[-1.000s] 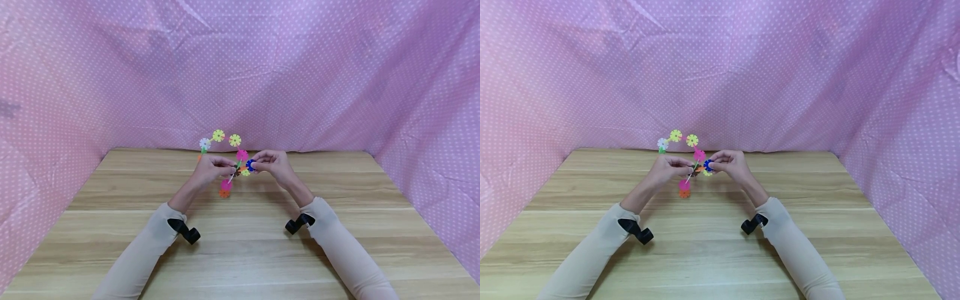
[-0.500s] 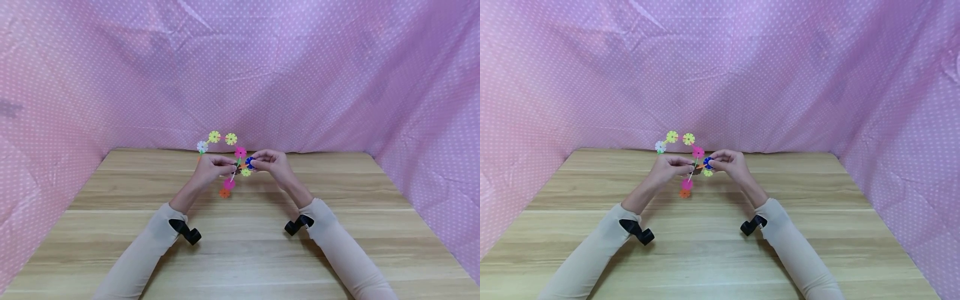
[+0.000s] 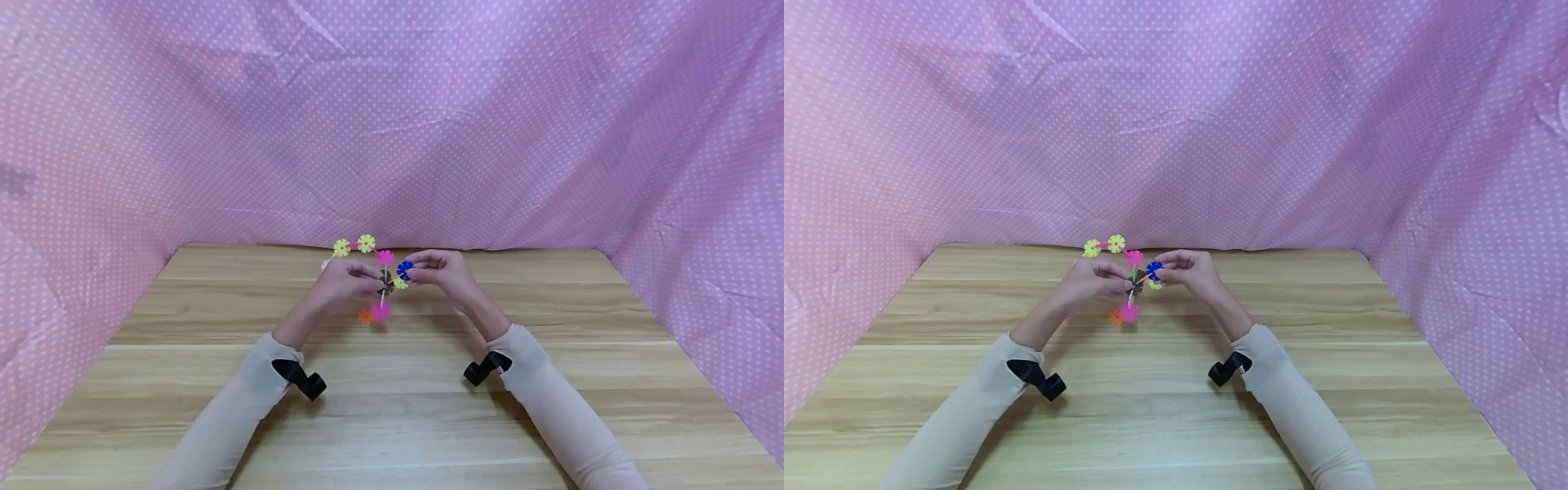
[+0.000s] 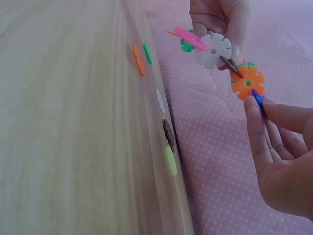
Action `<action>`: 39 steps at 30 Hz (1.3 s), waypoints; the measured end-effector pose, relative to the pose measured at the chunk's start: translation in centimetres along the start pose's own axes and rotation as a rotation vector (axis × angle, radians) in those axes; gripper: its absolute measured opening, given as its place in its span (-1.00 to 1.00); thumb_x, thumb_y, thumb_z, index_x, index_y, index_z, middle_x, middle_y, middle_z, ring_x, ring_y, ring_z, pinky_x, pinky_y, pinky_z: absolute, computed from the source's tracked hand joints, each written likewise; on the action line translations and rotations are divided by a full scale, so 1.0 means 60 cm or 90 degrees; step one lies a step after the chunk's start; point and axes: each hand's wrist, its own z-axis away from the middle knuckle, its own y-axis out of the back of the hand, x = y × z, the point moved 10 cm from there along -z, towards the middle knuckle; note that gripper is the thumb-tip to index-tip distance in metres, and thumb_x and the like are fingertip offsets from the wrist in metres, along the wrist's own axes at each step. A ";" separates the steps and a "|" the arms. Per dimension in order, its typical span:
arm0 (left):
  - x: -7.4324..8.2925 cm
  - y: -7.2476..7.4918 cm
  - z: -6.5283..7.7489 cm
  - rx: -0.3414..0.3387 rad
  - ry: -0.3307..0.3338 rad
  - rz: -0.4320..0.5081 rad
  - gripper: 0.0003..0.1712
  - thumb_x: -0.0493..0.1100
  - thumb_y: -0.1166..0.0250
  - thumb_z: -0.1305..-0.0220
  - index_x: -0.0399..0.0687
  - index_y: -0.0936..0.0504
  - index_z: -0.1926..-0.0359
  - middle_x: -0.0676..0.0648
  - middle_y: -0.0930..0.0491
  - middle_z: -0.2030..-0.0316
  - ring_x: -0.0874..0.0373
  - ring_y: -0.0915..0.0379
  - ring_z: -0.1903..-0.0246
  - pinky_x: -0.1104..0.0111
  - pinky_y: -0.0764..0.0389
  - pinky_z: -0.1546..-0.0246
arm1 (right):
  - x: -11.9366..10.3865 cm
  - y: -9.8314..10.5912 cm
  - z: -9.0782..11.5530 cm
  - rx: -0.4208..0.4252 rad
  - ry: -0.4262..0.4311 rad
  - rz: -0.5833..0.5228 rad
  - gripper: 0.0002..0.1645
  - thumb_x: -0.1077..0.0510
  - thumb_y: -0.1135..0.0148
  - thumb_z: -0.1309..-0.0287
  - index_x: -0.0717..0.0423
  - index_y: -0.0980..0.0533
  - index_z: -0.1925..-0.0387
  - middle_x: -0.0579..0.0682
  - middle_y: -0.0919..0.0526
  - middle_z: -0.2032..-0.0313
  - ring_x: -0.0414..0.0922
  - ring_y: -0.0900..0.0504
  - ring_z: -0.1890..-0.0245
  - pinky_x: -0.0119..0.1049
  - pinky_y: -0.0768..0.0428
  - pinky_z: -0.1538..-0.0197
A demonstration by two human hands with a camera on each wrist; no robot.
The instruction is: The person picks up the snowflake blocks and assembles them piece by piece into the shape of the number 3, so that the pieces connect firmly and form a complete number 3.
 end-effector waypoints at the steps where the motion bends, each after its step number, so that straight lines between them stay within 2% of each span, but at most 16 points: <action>1: 0.000 0.000 0.002 -0.022 0.008 -0.016 -0.76 -0.35 -0.42 -0.22 -0.37 -0.72 0.08 -0.20 -0.78 0.20 -0.05 -0.76 0.19 0.02 -0.72 -0.04 | 0.001 -0.002 0.000 -0.005 -0.005 0.001 -0.62 0.46 -0.31 -0.21 0.56 -0.53 -0.05 -0.06 -0.78 0.35 -0.20 -0.76 0.35 -0.14 -0.78 0.05; 4: 0.005 0.000 0.011 -0.092 0.020 -0.075 -0.72 -0.26 -0.41 -0.26 -0.32 -0.72 0.05 -0.21 -0.77 0.16 -0.09 -0.74 0.12 0.01 -0.70 -0.09 | 0.006 -0.007 0.002 -0.014 -0.023 0.023 -0.61 0.45 -0.33 -0.19 0.51 -0.55 -0.05 -0.04 -0.79 0.34 -0.20 -0.77 0.36 -0.11 -0.77 0.02; 7: 0.021 0.009 0.024 -0.143 0.007 -0.130 -0.65 -0.17 -0.41 -0.30 -0.31 -0.70 -0.01 -0.21 -0.77 0.13 -0.07 -0.74 0.14 -0.02 -0.71 -0.07 | 0.011 -0.014 0.003 -0.028 -0.039 0.041 -0.62 0.45 -0.35 -0.17 0.48 -0.57 -0.05 -0.01 -0.79 0.32 -0.16 -0.78 0.34 -0.13 -0.77 0.01; 9: 0.038 0.023 0.032 -0.142 -0.016 -0.164 -0.64 -0.12 -0.40 -0.32 -0.29 -0.71 -0.01 -0.21 -0.77 0.16 -0.03 -0.73 0.18 0.01 -0.73 -0.01 | 0.013 -0.019 0.004 -0.041 -0.047 0.049 -0.62 0.45 -0.35 -0.16 0.47 -0.58 -0.04 0.03 -0.79 0.30 -0.14 -0.78 0.33 -0.08 -0.76 -0.02; 11: 0.062 0.038 0.038 -0.113 -0.061 -0.183 -0.66 -0.11 -0.40 -0.33 -0.28 -0.72 0.00 -0.20 -0.77 0.18 0.02 -0.71 0.21 0.09 -0.74 0.06 | 0.013 -0.024 0.006 -0.053 -0.053 0.057 -0.62 0.45 -0.36 -0.15 0.45 -0.59 -0.03 0.06 -0.79 0.28 -0.13 -0.77 0.32 0.00 -0.73 -0.06; 14: 0.094 0.052 0.045 -0.061 -0.135 -0.185 -0.71 -0.16 -0.39 -0.33 -0.26 -0.72 0.03 -0.24 -0.75 0.19 -0.04 -0.67 0.23 0.21 -0.72 0.16 | 0.010 -0.032 0.007 -0.073 -0.057 0.073 -0.63 0.45 -0.37 -0.15 0.44 -0.60 -0.02 0.08 -0.79 0.29 -0.12 -0.77 0.33 0.13 -0.69 -0.08; 17: 0.107 0.047 0.047 -0.049 -0.184 -0.199 -0.73 -0.18 -0.41 -0.32 -0.23 -0.73 0.03 -0.21 -0.76 0.18 -0.07 -0.66 0.20 0.27 -0.71 0.18 | 0.006 -0.039 0.009 -0.093 -0.057 0.093 -0.64 0.44 -0.38 -0.14 0.43 -0.61 -0.01 0.07 -0.79 0.31 -0.11 -0.78 0.34 0.13 -0.70 -0.04; 20: 0.100 0.027 0.044 -0.085 -0.197 -0.228 -0.75 -0.19 -0.41 -0.32 -0.22 -0.74 0.03 -0.17 -0.77 0.17 0.00 -0.69 0.21 0.30 -0.73 0.17 | 0.003 -0.046 0.009 -0.108 -0.059 0.098 -0.65 0.43 -0.39 -0.13 0.43 -0.61 0.01 0.09 -0.79 0.31 -0.10 -0.78 0.35 0.15 -0.69 -0.04; 25: 0.078 0.002 0.038 -0.144 -0.173 -0.237 -0.74 -0.22 -0.39 -0.33 -0.26 -0.74 0.02 -0.16 -0.77 0.10 0.12 -0.69 0.18 0.36 -0.71 0.14 | -0.003 -0.059 0.008 -0.112 -0.055 0.099 -0.72 0.40 -0.42 -0.14 0.42 -0.63 0.09 0.08 -0.79 0.33 -0.10 -0.78 0.37 0.24 -0.66 -0.04; 29: 0.060 -0.002 0.031 -0.160 -0.137 -0.210 -0.76 -0.26 -0.39 -0.31 -0.24 -0.74 0.03 -0.18 -0.77 0.10 0.11 -0.71 0.16 0.36 -0.71 0.14 | -0.010 -0.071 0.005 -0.113 -0.035 0.106 -0.76 0.37 -0.42 -0.15 0.41 -0.65 0.13 0.05 -0.80 0.35 -0.05 -0.78 0.37 0.25 -0.68 0.00; 34: 0.041 0.008 0.022 -0.152 -0.098 -0.180 -0.75 -0.27 -0.42 -0.27 -0.27 -0.74 0.05 -0.16 -0.78 0.19 -0.01 -0.73 0.18 0.27 -0.73 0.12 | -0.014 -0.090 0.000 -0.123 -0.013 0.103 -0.77 0.37 -0.42 -0.16 0.41 -0.65 0.14 0.10 -0.79 0.33 -0.06 -0.78 0.38 0.26 -0.68 0.01; 37: 0.036 0.020 0.019 -0.144 -0.086 -0.181 -0.76 -0.28 -0.42 -0.25 -0.27 -0.74 0.06 -0.15 -0.79 0.21 0.01 -0.73 0.19 0.22 -0.74 0.07 | -0.017 -0.098 -0.004 -0.131 -0.002 0.109 -0.77 0.37 -0.41 -0.18 0.42 -0.64 0.13 0.12 -0.79 0.33 -0.04 -0.78 0.38 0.27 -0.68 0.02; 39: 0.034 0.028 0.019 -0.149 -0.081 -0.180 -0.75 -0.28 -0.42 -0.25 -0.28 -0.74 0.07 -0.17 -0.78 0.20 0.06 -0.73 0.20 0.21 -0.74 0.05 | -0.018 -0.102 -0.007 -0.138 0.003 0.120 -0.77 0.37 -0.39 -0.19 0.42 -0.64 0.12 0.15 -0.79 0.32 0.07 -0.78 0.34 0.27 -0.68 0.02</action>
